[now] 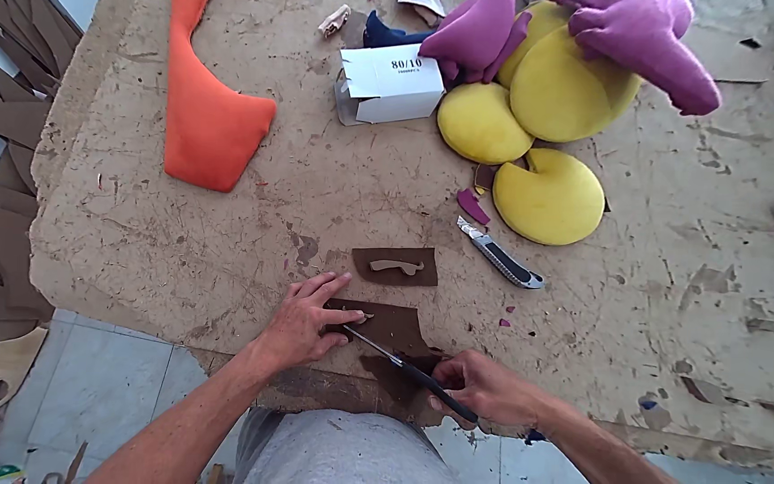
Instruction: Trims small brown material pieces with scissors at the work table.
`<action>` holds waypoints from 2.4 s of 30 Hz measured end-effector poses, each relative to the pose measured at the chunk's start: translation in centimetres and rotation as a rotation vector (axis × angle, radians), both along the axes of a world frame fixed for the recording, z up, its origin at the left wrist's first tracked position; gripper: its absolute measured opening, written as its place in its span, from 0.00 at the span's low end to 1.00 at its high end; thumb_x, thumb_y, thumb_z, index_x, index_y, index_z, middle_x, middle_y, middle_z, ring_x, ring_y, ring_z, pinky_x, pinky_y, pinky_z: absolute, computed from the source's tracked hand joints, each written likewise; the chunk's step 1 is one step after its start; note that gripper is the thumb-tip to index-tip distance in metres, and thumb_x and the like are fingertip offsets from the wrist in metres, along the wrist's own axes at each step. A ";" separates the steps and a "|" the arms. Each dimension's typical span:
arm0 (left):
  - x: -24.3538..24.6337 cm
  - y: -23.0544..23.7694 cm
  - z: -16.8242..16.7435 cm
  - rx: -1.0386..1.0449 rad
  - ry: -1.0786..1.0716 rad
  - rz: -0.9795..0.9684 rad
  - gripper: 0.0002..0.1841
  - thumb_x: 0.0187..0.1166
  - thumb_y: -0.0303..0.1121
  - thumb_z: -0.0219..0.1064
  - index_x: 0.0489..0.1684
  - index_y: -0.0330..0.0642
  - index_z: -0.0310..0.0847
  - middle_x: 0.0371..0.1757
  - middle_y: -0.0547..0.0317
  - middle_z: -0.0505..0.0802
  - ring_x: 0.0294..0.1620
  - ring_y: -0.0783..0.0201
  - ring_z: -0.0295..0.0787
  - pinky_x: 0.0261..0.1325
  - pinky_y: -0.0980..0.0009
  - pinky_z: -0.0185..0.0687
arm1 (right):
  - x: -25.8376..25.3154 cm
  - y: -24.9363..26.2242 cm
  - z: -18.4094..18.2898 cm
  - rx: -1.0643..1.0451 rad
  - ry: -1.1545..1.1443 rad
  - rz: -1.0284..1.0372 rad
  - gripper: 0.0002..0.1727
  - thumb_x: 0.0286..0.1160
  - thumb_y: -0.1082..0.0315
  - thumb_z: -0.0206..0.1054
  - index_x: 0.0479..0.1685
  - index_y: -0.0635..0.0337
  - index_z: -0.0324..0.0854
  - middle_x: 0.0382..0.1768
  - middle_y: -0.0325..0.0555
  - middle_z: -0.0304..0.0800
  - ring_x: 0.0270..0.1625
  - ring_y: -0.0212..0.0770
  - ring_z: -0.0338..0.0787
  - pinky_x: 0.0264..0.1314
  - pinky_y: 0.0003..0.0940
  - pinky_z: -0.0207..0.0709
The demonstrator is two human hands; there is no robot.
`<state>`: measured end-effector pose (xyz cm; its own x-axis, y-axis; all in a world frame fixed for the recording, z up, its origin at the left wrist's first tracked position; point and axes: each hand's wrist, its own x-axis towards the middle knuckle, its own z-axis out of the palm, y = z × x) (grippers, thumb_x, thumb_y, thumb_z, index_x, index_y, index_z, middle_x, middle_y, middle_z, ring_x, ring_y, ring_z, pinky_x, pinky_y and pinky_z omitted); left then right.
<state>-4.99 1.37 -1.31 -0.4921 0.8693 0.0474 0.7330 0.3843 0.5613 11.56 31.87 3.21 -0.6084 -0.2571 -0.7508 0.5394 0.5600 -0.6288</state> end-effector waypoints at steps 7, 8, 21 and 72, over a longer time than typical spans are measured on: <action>0.0 0.0 0.1 -0.018 -0.010 -0.003 0.22 0.73 0.54 0.74 0.68 0.84 0.86 0.93 0.66 0.65 0.94 0.57 0.53 0.84 0.45 0.60 | -1.5 -1.3 1.0 0.098 -0.002 0.066 0.26 0.61 0.36 0.76 0.34 0.52 0.89 0.23 0.33 0.85 0.25 0.30 0.82 0.32 0.34 0.78; 0.0 0.0 0.1 -0.018 -0.011 -0.002 0.21 0.73 0.54 0.74 0.67 0.84 0.86 0.93 0.66 0.65 0.94 0.57 0.53 0.84 0.45 0.60 | -1.7 -1.5 1.0 0.099 0.005 0.076 0.27 0.62 0.36 0.75 0.34 0.53 0.89 0.23 0.33 0.84 0.26 0.30 0.82 0.32 0.34 0.77; -0.2 0.0 0.1 -0.015 -0.003 -0.014 0.22 0.72 0.56 0.75 0.68 0.84 0.86 0.95 0.65 0.62 0.95 0.55 0.51 0.83 0.43 0.61 | -3.9 -3.9 1.2 0.252 0.121 0.186 0.21 0.70 0.40 0.74 0.31 0.49 0.88 0.21 0.35 0.83 0.26 0.35 0.82 0.32 0.41 0.76; 0.5 0.6 -2.6 0.217 0.353 -0.207 0.19 0.85 0.41 0.56 0.63 0.54 0.92 0.73 0.69 0.90 0.75 0.57 0.83 0.74 0.51 0.77 | 3.9 -24.5 0.6 -0.093 0.001 -1.436 0.23 0.69 0.44 0.74 0.36 0.57 0.82 0.21 0.39 0.86 0.17 0.32 0.84 0.16 0.24 0.75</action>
